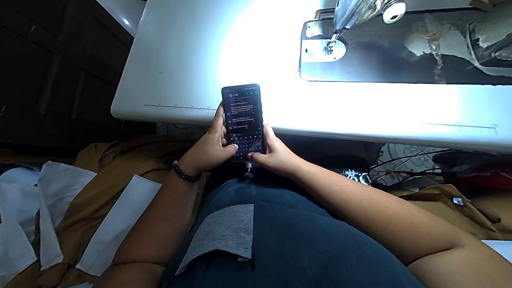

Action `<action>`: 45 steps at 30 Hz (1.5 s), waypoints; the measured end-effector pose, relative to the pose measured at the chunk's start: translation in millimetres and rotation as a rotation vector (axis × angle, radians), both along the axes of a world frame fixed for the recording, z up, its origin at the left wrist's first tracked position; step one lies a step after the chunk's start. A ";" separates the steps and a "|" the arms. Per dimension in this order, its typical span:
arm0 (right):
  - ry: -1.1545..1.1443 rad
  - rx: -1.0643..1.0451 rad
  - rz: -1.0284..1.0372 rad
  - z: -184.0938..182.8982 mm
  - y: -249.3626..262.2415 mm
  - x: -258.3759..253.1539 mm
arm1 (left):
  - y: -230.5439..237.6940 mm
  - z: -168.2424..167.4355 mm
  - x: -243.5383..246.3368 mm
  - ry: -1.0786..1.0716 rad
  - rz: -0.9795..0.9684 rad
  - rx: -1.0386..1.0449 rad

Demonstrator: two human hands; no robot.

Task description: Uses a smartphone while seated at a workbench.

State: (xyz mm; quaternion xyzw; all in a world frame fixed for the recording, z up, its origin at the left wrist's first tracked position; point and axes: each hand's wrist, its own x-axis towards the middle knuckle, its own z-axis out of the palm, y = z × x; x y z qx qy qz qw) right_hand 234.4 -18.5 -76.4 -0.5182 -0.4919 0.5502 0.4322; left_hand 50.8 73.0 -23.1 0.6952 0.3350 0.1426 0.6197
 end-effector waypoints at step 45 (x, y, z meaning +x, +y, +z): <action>0.055 -0.049 -0.011 1.8 0.4 2.6 | -0.6 -1.6 3.4 0.067 0.014 0.072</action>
